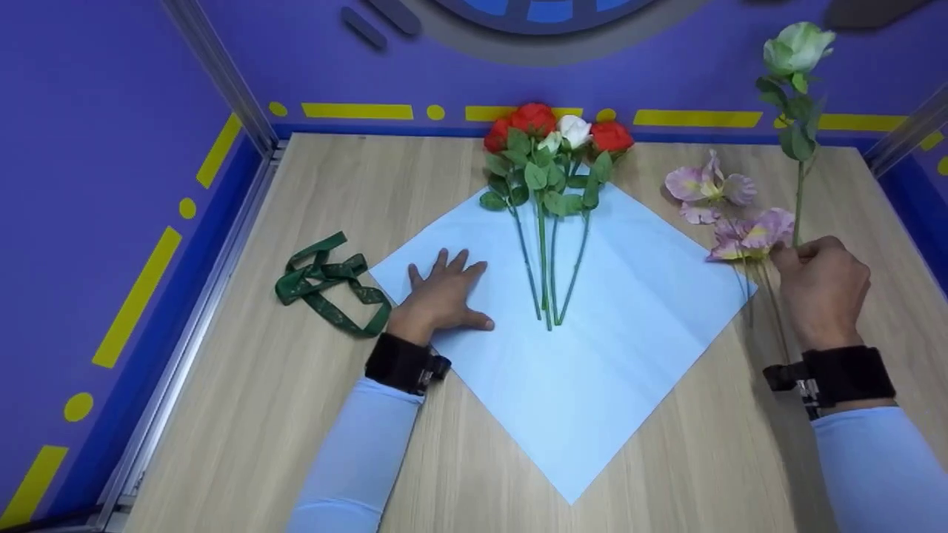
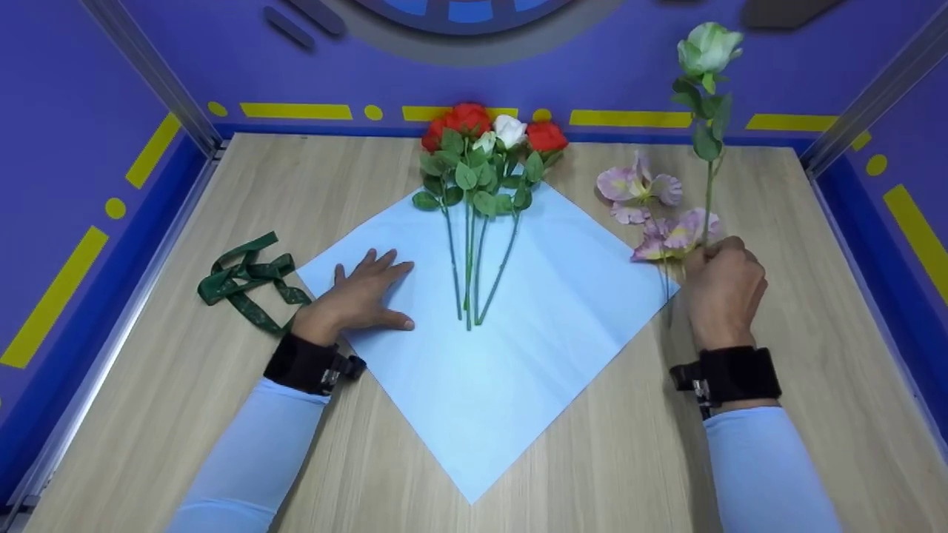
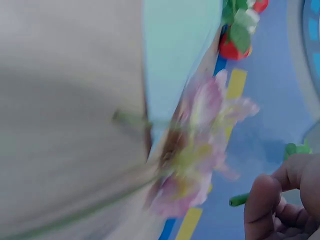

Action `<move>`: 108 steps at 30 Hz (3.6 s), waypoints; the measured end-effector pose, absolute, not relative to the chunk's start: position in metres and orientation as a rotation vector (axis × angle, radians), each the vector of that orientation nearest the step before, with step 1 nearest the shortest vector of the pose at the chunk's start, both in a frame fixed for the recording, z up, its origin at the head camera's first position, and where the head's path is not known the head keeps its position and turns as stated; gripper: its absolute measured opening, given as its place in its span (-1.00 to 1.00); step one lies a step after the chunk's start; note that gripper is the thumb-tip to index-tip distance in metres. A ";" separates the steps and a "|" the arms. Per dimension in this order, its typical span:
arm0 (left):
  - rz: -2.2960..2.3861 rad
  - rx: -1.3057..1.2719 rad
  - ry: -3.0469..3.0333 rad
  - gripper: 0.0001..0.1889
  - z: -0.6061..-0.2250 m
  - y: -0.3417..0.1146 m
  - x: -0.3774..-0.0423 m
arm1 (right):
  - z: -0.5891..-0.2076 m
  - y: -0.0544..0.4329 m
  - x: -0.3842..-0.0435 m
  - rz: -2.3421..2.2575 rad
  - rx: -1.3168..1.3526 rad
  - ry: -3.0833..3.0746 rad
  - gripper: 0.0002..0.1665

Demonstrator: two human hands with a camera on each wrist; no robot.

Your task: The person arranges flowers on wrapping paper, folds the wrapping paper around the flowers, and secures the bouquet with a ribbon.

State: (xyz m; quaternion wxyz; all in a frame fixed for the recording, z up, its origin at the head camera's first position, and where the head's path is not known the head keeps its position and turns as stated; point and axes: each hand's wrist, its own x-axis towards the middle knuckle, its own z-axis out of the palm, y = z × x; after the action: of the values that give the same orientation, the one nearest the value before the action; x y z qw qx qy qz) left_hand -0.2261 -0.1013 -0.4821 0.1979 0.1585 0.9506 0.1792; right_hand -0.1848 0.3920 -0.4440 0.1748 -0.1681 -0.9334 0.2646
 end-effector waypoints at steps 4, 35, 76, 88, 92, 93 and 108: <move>0.497 0.446 2.661 0.12 -0.482 -0.101 -0.226 | -0.440 0.363 -0.189 0.801 -0.405 -2.654 -0.57; 0.492 0.419 2.667 0.12 -0.482 -0.099 -0.226 | -0.487 0.173 -0.224 1.285 -0.047 -2.956 -0.74; 0.515 0.424 2.664 0.12 -0.481 -0.100 -0.225 | -0.485 0.175 -0.231 0.892 0.096 -3.048 -0.71; 0.487 0.439 2.664 0.12 -0.483 -0.100 -0.226 | -0.484 0.178 -0.228 0.909 0.007 -2.994 -0.62; 0.493 0.436 2.664 0.11 -0.483 -0.099 -0.226 | -0.485 0.182 -0.228 0.902 -0.018 -3.005 -0.56; 0.493 0.433 2.663 0.11 -0.483 -0.099 -0.226 | -0.485 0.183 -0.227 0.894 -0.021 -3.010 -0.58; 0.500 0.428 2.660 0.12 -0.482 -0.100 -0.226 | -0.485 0.186 -0.225 0.902 -0.006 -3.052 -0.54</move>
State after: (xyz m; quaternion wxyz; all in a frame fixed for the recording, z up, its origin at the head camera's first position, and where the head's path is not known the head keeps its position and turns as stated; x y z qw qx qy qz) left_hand -0.2261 -0.1001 -0.4822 0.1996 0.1530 0.9512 0.1787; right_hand -0.2249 0.1864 -0.4848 -0.0205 -0.0020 -0.9588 0.2834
